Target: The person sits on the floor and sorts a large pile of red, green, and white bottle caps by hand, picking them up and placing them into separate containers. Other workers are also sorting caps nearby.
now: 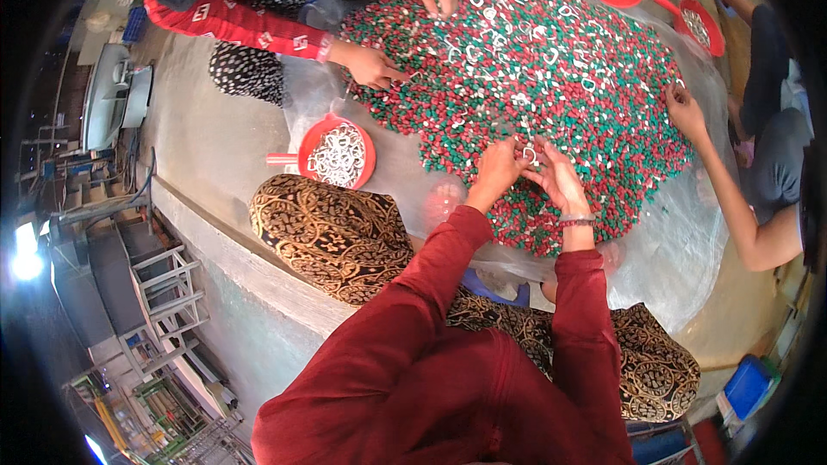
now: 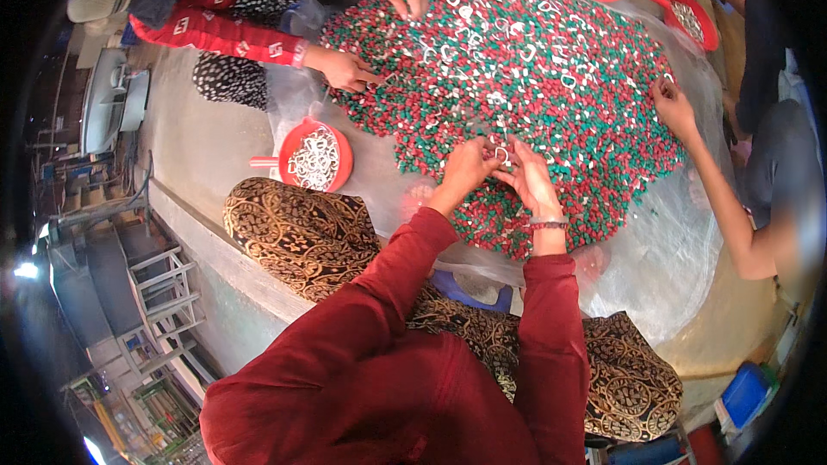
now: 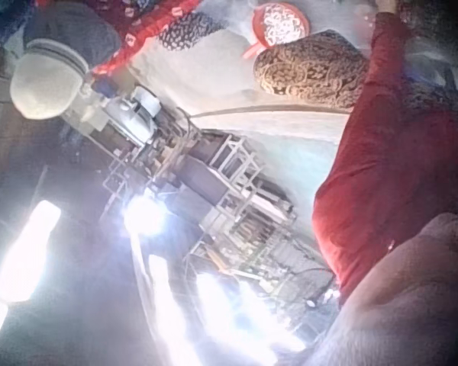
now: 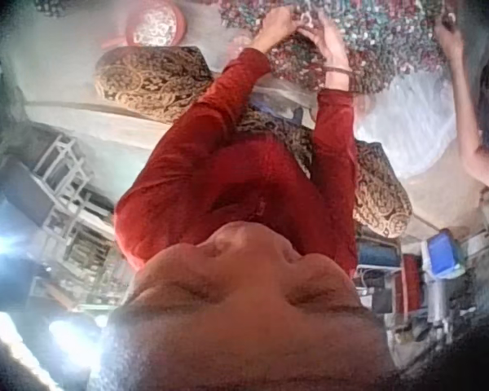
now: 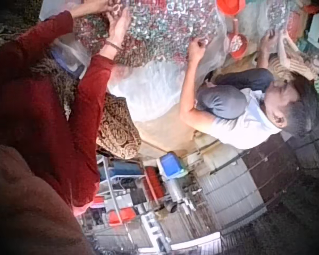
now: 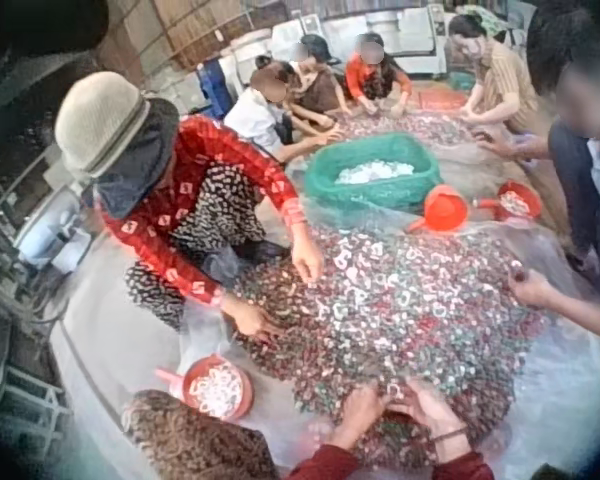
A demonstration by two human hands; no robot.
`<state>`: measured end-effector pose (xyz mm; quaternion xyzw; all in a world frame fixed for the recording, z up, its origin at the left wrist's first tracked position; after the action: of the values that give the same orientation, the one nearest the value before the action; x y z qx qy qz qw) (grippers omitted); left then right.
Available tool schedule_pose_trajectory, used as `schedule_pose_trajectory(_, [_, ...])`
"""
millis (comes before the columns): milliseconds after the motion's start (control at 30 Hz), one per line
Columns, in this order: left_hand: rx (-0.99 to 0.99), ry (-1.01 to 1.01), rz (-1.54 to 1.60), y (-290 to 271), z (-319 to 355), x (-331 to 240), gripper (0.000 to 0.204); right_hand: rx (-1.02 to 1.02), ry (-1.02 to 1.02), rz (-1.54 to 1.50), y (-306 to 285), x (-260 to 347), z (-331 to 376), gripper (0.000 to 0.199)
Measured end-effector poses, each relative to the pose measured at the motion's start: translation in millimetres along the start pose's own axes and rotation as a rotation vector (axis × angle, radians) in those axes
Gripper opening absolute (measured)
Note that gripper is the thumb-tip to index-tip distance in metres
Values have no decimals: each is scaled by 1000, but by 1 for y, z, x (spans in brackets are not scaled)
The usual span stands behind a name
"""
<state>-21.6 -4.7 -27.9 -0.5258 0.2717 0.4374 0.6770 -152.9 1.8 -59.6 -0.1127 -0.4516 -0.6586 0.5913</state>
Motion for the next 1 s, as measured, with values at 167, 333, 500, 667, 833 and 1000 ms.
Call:
schedule_pose_trajectory(167, [-83, 107, -19, -9, 13, -1, 26, 41, -37, 101, 20, 4, 10, 62])
schedule_pose_trajectory(333, [-28, 146, 9, -24, 3, 8, 23, 59, 24, 264, 39, 19, -3, 75])
schedule_pose_trajectory(500, [-108, -8, 151, -86, 4, 38, 23, -448, -524, 1548, 35, 39, -53, 76])
schedule_pose_trajectory(667, [-562, -166, 223, -199, 24, 105, 25, -5, -606, 1876, 110, 17, -112, 45])
schedule_pose_trajectory(833, [-945, -285, 38, -289, 57, 138, 30, -67, -862, 1776, 124, -17, -130, 53])
schedule_pose_trajectory(1000, [-1136, -410, -126, -286, 65, 158, 58, -97, -858, 1898, 99, -26, -105, 36])
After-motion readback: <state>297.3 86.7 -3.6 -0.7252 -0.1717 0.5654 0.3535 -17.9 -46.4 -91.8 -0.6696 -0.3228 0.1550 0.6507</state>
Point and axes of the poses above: each hand's wrist, its own z-axis away from the middle knuckle, its own y-axis out of the palm, x = y × z, the point moved 7 cm from there along -z, towards the middle knuckle, and after that the axes turned 14 degrees about z, right-handed, at the moved point
